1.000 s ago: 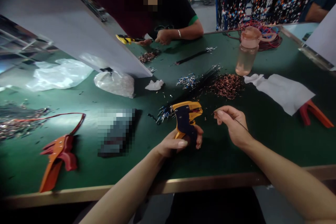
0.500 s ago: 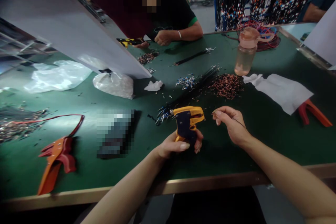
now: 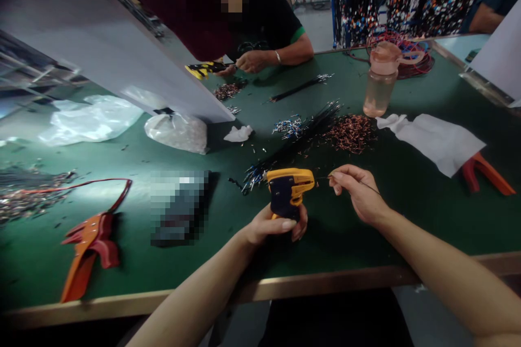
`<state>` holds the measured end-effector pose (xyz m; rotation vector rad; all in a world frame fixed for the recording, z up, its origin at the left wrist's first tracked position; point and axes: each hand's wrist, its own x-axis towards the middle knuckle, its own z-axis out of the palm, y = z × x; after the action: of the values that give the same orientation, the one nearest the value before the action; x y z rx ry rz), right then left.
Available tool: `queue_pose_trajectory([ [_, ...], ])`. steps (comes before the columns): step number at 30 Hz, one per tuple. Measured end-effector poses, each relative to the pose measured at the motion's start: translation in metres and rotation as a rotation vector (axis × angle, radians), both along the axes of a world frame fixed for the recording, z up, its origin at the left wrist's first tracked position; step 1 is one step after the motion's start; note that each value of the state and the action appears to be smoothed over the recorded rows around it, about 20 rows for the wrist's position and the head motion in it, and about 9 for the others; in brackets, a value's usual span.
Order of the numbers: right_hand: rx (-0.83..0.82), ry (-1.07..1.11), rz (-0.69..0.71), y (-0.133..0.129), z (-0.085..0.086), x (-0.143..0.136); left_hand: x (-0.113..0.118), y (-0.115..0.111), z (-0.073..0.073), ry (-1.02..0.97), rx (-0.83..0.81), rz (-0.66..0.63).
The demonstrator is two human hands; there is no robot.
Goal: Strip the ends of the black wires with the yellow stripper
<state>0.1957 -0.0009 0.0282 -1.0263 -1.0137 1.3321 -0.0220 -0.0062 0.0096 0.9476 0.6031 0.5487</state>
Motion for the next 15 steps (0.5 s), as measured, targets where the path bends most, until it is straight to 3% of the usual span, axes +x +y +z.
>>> queue_pose_trajectory([
  [7,0.013,0.073,-0.056,-0.001,0.001,-0.003,0.005,-0.005,0.003,0.035,0.061,0.047],
  [12,-0.023,0.081,-0.090,-0.002,0.000,-0.005,0.011,-0.009,-0.006,-0.037,0.074,0.170],
  [15,-0.057,0.091,-0.117,-0.001,-0.003,-0.005,0.013,-0.006,-0.010,-0.116,0.039,0.163],
])
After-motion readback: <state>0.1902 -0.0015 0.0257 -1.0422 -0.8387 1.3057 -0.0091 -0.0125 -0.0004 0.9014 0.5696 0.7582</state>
